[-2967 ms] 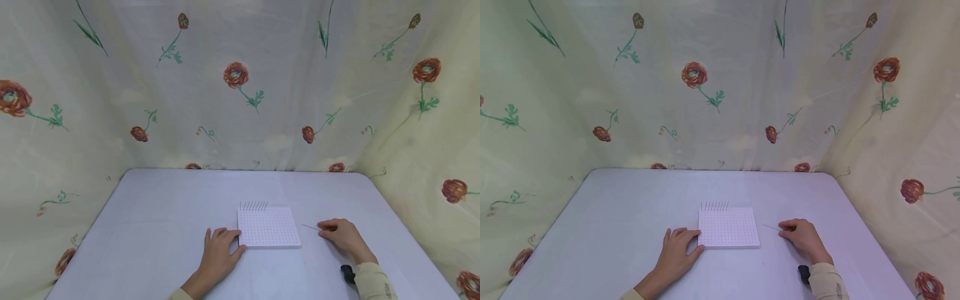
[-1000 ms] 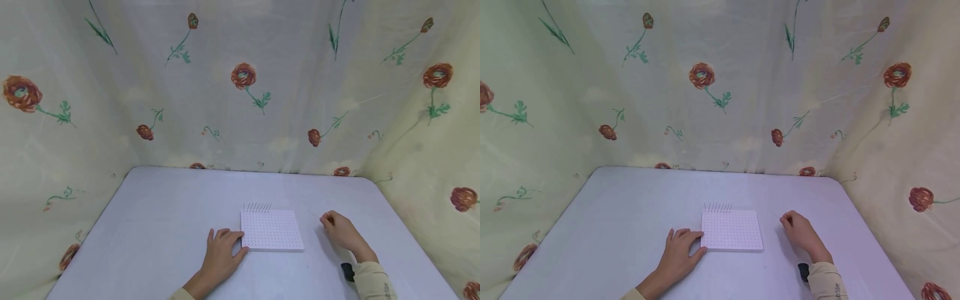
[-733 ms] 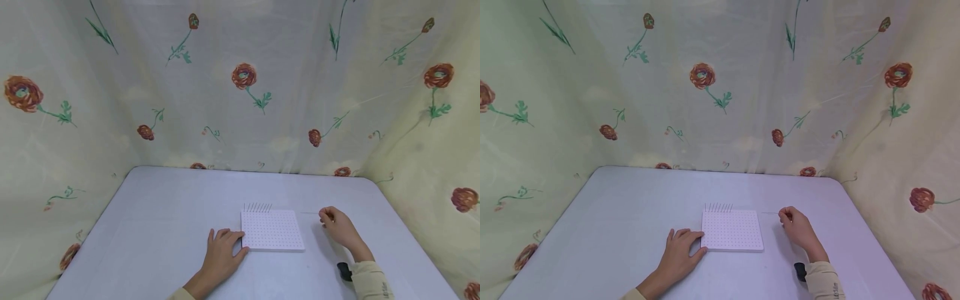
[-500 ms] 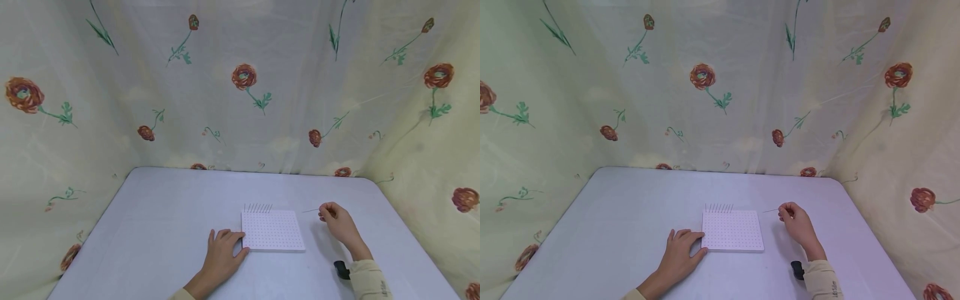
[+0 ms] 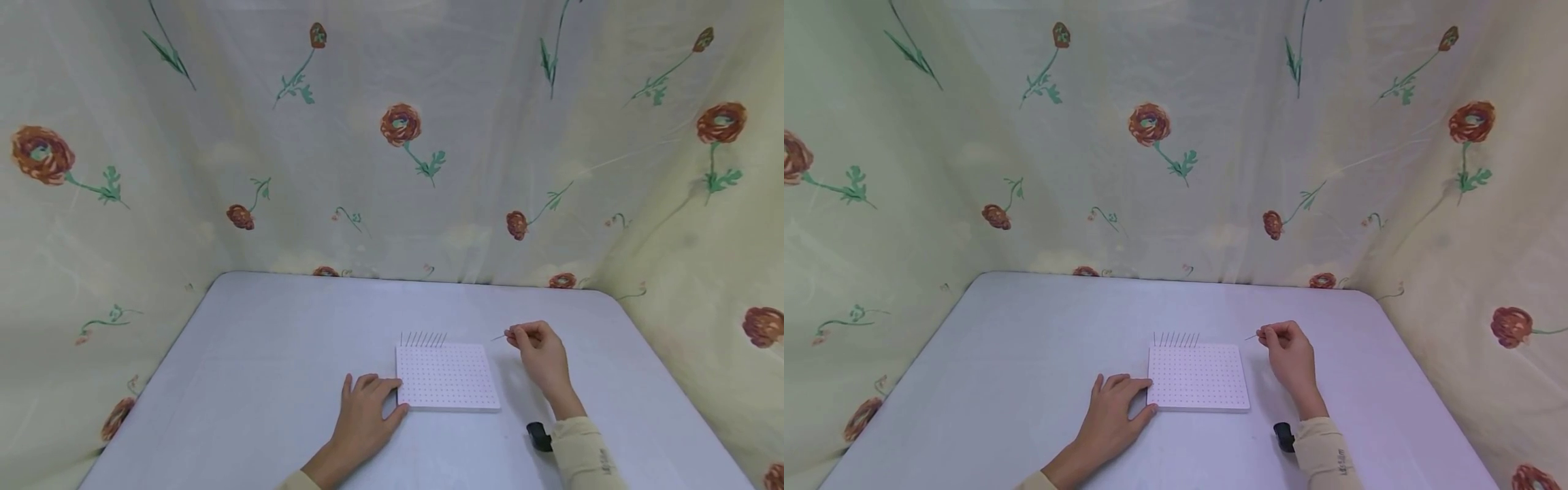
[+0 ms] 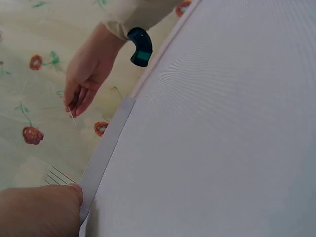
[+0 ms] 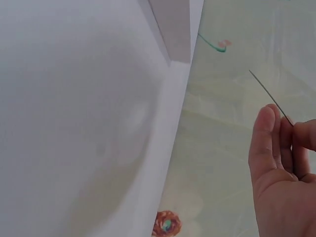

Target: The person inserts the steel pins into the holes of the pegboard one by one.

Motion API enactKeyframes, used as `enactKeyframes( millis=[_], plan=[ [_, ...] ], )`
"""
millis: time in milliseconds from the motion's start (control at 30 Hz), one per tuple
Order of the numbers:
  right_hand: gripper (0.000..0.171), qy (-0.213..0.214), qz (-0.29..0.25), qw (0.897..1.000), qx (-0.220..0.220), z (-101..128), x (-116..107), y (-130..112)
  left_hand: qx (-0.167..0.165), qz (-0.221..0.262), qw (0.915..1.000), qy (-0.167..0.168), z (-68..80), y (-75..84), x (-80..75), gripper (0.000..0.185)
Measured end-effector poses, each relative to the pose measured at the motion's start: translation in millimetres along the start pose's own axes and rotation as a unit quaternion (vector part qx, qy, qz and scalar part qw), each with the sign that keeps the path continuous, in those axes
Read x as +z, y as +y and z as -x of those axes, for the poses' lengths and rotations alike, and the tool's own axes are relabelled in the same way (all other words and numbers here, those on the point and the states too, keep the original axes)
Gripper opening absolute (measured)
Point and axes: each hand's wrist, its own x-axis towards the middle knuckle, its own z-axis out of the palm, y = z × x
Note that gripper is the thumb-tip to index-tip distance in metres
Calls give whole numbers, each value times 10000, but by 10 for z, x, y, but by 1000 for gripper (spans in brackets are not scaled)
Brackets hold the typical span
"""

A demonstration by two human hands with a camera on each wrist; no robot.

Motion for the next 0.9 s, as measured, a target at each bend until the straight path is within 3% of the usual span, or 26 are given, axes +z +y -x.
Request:
enactKeyframes(
  millis=[133,400,900],
  plan=[
    [37,81,76,9996,-269,44,97,-162,-23,69,10000,-14,-2,15,-18,42],
    [16,-87,263,9993,-247,201,197,-636,-25,86,10000,-43,-5,5,-21,41],
    [9,-393,383,9918,-1156,166,447,-860,-55,-8,9999,-91,-7,-3,-11,42]
  ],
)
